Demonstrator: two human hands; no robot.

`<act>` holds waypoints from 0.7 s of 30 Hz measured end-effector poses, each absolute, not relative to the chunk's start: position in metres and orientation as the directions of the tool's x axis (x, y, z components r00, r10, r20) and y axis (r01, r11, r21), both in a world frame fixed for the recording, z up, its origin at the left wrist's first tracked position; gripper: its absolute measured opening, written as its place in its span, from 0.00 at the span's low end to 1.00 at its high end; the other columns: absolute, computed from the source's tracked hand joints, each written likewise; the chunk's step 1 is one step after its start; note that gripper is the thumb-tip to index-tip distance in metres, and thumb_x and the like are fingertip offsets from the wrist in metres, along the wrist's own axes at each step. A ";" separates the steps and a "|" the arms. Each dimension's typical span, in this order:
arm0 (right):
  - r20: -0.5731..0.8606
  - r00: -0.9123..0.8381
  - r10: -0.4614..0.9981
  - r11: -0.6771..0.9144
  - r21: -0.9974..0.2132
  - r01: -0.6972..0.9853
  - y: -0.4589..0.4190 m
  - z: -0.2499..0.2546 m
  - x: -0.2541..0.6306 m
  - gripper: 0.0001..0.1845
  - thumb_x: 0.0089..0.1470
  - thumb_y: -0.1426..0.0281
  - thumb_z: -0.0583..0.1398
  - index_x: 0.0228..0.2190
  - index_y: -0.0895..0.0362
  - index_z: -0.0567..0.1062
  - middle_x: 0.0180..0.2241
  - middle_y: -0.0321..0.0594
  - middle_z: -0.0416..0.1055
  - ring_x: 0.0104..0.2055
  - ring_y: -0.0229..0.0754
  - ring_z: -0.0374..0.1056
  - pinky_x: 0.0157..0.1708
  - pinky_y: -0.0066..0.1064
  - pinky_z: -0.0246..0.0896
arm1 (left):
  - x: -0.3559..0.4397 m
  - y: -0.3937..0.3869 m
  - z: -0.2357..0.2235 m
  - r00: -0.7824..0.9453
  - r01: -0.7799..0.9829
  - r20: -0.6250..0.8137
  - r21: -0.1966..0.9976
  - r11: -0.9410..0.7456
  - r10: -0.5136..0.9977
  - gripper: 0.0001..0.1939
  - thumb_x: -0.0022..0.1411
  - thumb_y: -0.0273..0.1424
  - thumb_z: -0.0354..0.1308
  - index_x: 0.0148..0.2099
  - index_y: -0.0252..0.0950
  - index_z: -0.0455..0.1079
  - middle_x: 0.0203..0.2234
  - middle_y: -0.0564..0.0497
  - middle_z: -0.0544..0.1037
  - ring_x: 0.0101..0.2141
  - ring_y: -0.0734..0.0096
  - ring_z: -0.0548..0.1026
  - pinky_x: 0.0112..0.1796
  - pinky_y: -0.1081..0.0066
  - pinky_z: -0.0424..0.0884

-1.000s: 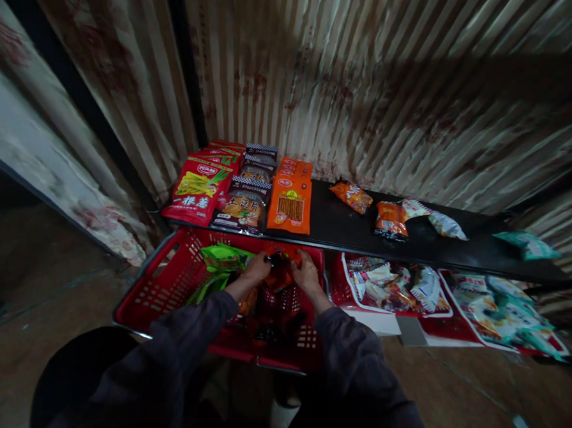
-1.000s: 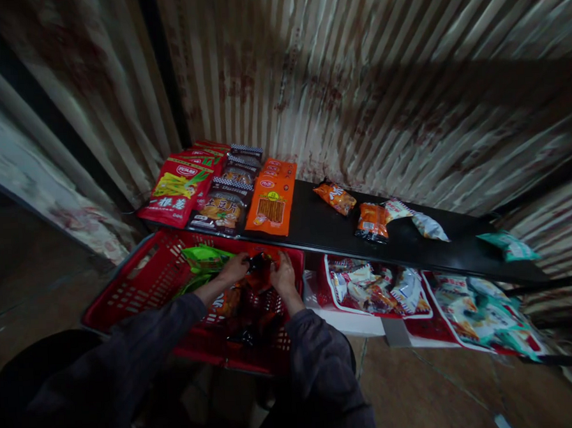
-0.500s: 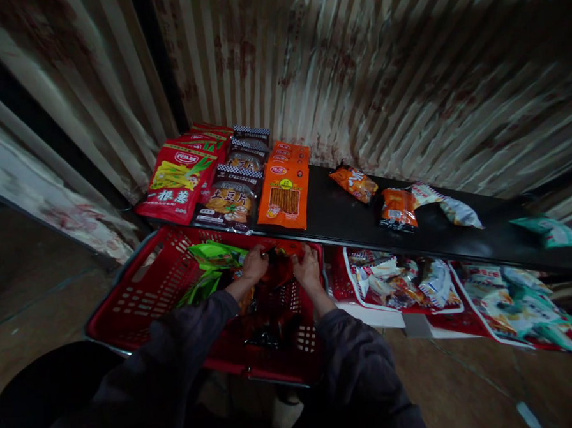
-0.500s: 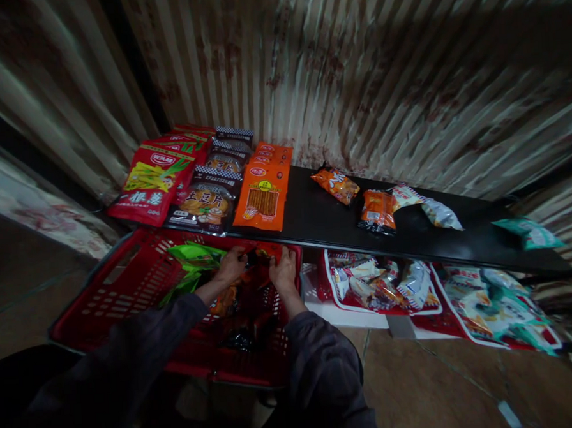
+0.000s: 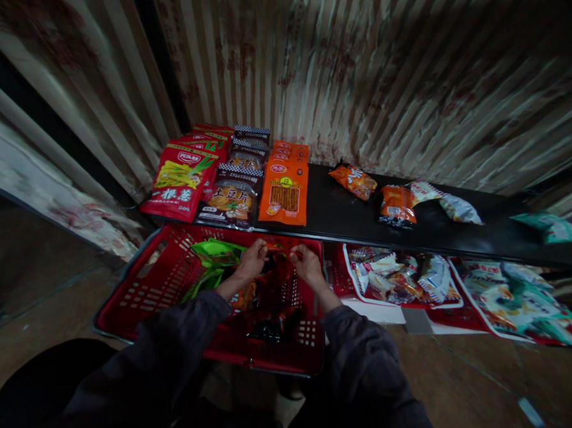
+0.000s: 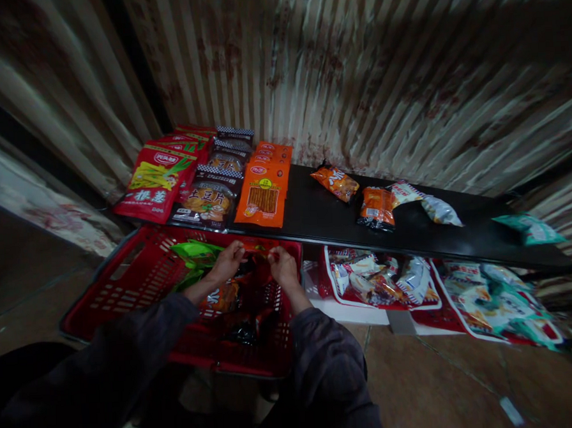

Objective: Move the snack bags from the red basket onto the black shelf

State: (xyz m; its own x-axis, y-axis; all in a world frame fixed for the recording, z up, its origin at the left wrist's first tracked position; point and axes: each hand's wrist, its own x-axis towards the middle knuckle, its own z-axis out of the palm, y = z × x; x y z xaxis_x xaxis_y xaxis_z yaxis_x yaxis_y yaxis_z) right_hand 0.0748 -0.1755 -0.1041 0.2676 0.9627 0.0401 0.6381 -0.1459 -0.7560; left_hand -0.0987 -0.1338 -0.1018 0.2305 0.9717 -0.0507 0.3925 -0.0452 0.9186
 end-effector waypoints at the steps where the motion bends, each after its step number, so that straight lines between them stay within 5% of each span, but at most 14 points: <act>1: 0.051 0.247 0.968 -0.120 -0.768 0.629 -0.178 -0.097 0.076 0.06 0.53 0.71 0.58 0.33 0.53 0.75 0.37 0.38 0.78 0.42 0.44 0.74 0.47 0.37 0.67 | -0.103 -0.136 -0.097 0.244 0.357 -0.044 0.933 -0.048 0.969 0.04 0.64 0.31 0.47 0.35 0.39 0.60 0.29 0.55 0.71 0.29 0.72 0.75 0.29 0.73 0.72; 11: 0.300 0.199 0.933 0.198 -0.890 0.411 -0.224 -0.005 0.074 0.13 0.54 0.58 0.61 0.31 0.54 0.79 0.31 0.38 0.79 0.34 0.42 0.73 0.37 0.31 0.67 | -0.145 -0.169 -0.011 0.317 0.209 0.118 0.959 -0.190 0.941 0.10 0.61 0.40 0.52 0.36 0.38 0.62 0.20 0.61 0.66 0.17 0.78 0.66 0.20 0.77 0.62; 17: 0.219 0.241 0.946 0.163 -0.959 0.231 -0.225 0.008 0.060 0.14 0.47 0.57 0.64 0.28 0.56 0.78 0.24 0.35 0.74 0.27 0.38 0.67 0.30 0.29 0.63 | -0.162 -0.190 0.016 0.483 0.095 0.039 0.991 -0.096 0.875 0.14 0.57 0.43 0.57 0.34 0.36 0.68 0.24 0.56 0.73 0.22 0.77 0.68 0.21 0.78 0.64; 21: 0.154 0.248 0.956 0.121 -0.982 0.142 -0.208 0.004 0.051 0.17 0.42 0.54 0.67 0.26 0.56 0.78 0.22 0.34 0.73 0.26 0.37 0.65 0.28 0.28 0.61 | -0.165 -0.194 0.013 0.424 0.048 0.007 0.998 -0.030 0.905 0.18 0.54 0.46 0.58 0.36 0.35 0.72 0.29 0.51 0.78 0.30 0.70 0.73 0.24 0.77 0.65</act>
State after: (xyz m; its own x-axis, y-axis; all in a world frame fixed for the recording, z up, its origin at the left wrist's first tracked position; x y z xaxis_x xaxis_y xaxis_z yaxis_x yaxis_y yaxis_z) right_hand 0.0511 -0.2079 0.0040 0.2483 0.9564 0.1538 0.1421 0.1211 -0.9824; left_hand -0.1648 -0.1944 0.0127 0.4244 0.9054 0.0073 0.0476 -0.0303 0.9984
